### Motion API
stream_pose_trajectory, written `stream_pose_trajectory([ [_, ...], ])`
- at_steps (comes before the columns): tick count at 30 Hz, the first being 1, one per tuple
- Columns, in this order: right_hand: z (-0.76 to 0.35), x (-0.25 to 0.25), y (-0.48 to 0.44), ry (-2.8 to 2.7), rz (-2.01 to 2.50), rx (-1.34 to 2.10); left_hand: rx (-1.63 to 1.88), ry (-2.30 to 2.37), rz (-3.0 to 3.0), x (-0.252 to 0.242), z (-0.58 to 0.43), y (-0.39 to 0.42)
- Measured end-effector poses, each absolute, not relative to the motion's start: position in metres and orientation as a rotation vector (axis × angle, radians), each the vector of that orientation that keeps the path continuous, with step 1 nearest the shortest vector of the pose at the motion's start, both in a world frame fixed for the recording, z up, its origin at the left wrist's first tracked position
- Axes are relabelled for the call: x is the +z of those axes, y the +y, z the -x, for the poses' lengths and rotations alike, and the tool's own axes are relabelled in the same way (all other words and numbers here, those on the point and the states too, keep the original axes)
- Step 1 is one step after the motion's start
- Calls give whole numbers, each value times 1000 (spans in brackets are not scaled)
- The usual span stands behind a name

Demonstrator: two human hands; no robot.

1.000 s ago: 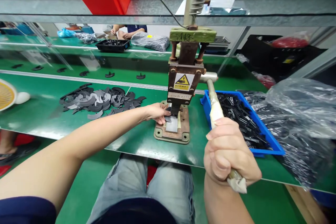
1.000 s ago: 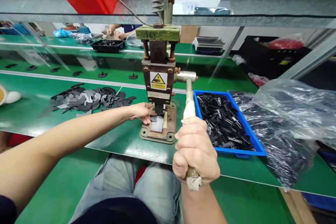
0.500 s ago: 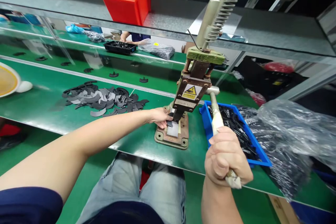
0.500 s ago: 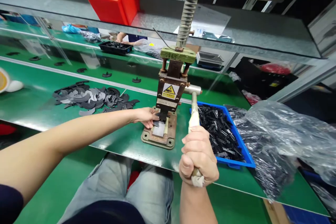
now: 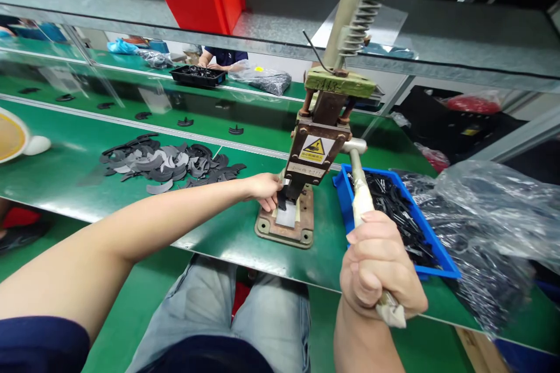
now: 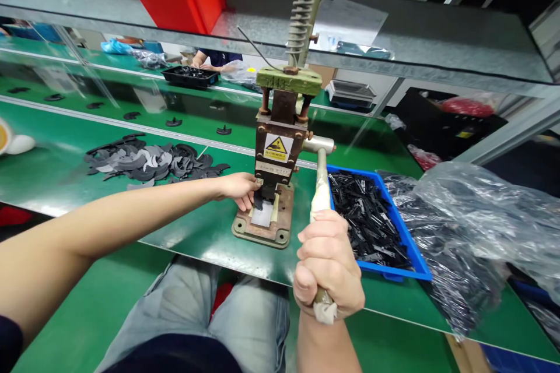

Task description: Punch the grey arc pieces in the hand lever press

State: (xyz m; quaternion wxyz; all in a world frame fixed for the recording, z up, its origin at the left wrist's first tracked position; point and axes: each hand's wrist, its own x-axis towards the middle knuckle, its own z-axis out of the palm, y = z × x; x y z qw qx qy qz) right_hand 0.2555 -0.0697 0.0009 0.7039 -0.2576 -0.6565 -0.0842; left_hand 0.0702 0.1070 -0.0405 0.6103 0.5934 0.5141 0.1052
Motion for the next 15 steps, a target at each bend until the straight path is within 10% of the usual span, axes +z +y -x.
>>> stream_pose_trajectory([
  [15,-251,2,-67,-1352,607,-253,265,1545,-2297,-26,23,180],
])
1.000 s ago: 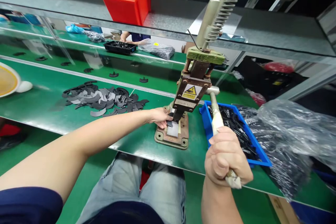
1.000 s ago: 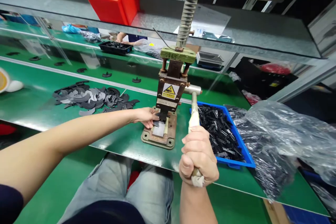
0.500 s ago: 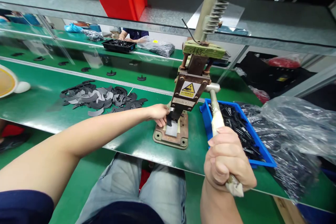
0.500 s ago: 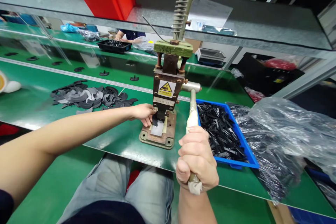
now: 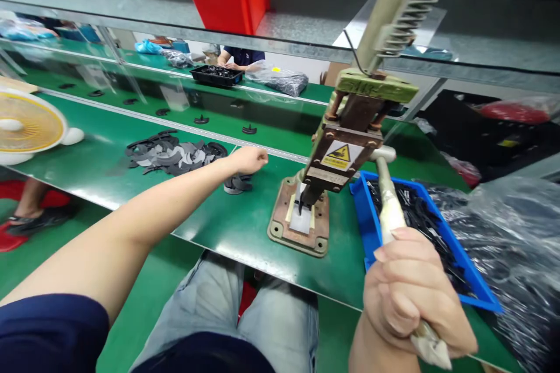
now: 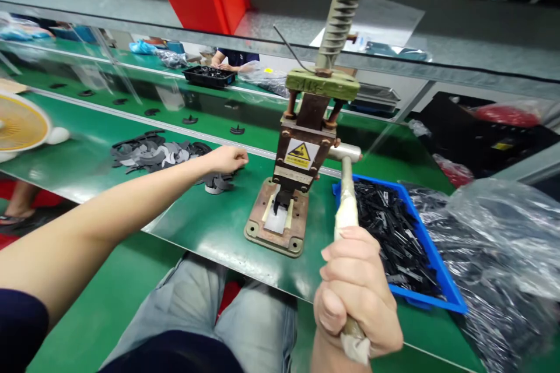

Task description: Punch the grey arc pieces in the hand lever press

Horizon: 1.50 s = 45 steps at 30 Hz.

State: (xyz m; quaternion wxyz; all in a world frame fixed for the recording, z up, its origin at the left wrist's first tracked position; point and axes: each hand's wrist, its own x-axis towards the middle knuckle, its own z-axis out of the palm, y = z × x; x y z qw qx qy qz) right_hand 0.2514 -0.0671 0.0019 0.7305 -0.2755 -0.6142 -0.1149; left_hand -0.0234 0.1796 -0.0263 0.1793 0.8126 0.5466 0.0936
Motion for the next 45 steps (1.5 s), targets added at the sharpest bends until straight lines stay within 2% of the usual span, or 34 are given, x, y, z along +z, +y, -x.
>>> stream_pose_trajectory([
  [5,-248,3,-59,-1332,565,-337,-41,1673,-2377,-39,80,208],
  [14,-256,-1,-52,-1356,546,-407,-403,1659,-2287,-54,78,217],
  [23,-260,-5,-52,-1350,606,-440,-93,1473,-2148,-47,109,219],
  [29,-260,-5,-52,-1348,633,-431,290,1483,-2086,-28,120,194],
  [38,-250,1,-48,-1349,493,-423,564,965,-1435,-64,39,121],
  [45,-250,1,-47,-1338,494,-418,523,940,-1426,-73,-14,107],
])
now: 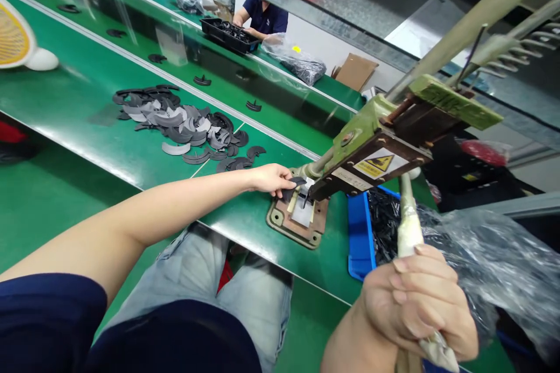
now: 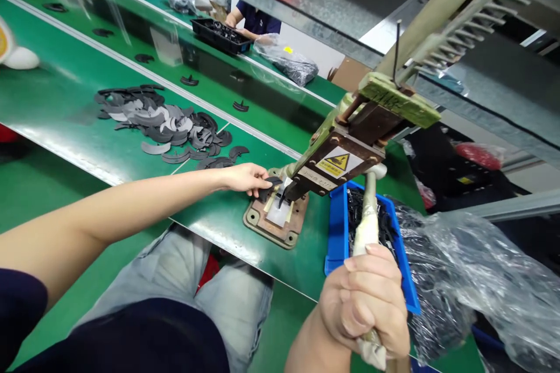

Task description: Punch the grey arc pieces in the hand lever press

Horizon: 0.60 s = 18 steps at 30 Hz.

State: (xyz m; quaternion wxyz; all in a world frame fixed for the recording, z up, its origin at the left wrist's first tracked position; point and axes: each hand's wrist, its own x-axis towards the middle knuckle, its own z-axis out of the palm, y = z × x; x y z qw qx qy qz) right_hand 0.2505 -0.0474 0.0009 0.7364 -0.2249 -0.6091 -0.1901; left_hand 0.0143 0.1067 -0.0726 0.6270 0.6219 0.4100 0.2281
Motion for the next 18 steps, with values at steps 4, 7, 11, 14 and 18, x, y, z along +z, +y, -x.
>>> stream_pose_trajectory([
  [4,-248,3,-49,-1330,536,-424,493,954,-1494,-73,-27,109],
  [7,-248,3,-49,-1351,525,-416,474,984,-1506,-75,-34,110],
  [11,-248,2,-49,-1351,513,-419,458,999,-1530,-76,-38,114],
  [14,-247,2,-49,-1328,531,-427,422,1001,-1539,-76,-38,117],
  [18,-248,0,-48,-1329,526,-434,374,1000,-1531,-78,-38,122],
])
